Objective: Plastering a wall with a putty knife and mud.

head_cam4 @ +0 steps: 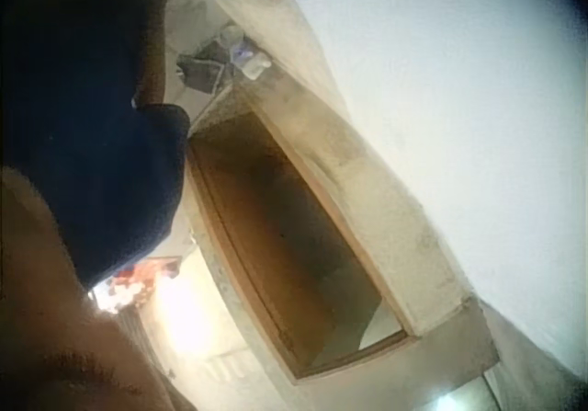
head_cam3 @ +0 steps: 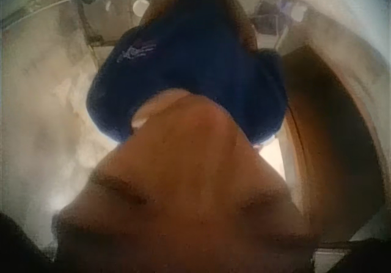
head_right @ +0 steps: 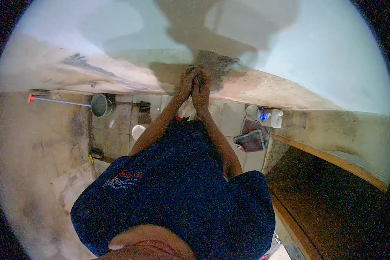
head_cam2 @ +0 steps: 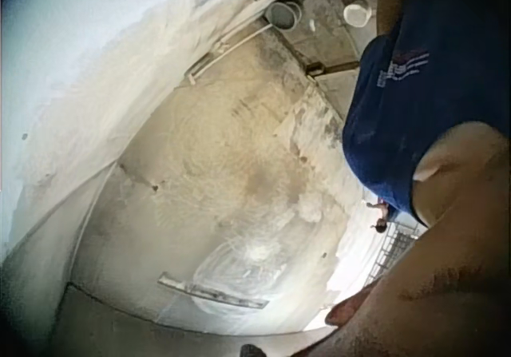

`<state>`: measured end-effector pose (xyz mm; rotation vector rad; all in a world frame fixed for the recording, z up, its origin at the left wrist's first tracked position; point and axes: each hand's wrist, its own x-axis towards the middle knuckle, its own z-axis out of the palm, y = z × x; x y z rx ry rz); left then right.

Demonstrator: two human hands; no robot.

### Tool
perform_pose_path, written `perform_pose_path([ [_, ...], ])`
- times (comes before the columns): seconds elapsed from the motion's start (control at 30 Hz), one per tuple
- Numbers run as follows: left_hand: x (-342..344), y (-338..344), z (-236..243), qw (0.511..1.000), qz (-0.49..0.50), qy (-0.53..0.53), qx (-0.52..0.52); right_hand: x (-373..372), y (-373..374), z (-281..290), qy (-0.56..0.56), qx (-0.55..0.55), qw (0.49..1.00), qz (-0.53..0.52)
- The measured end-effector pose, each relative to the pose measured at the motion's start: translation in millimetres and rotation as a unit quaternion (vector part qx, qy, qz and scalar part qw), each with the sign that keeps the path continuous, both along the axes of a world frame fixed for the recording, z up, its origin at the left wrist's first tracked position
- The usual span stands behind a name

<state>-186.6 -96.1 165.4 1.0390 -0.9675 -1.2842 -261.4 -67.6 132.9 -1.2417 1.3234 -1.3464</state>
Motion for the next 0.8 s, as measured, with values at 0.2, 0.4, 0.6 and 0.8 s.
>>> perform_pose_path([
  [0.2, -6.7, -2.5, 3.5, 0.997, 0.013, 0.058, 0.04, 1.6, 1.0, -0.5, 0.003, 0.012, 1.0, -0.004],
  [0.4, -2.3, -3.7, 5.2, 0.997, 0.035, -0.018, 0.06, 8.8, 1.5, 2.8, 0.05, -0.022, 0.998, -0.029],
  [0.6, 0.9, -7.5, 10.9, 1.0, 0.014, -0.004, -0.003, 9.7, -1.0, 11.5, 0.033, 0.003, 0.999, -0.019],
  [0.8, 4.2, -11.2, -4.8, 0.998, 0.021, 0.023, 0.048, 11.6, 3.4, 37.5, 0.024, 0.11, 0.994, 0.004],
])
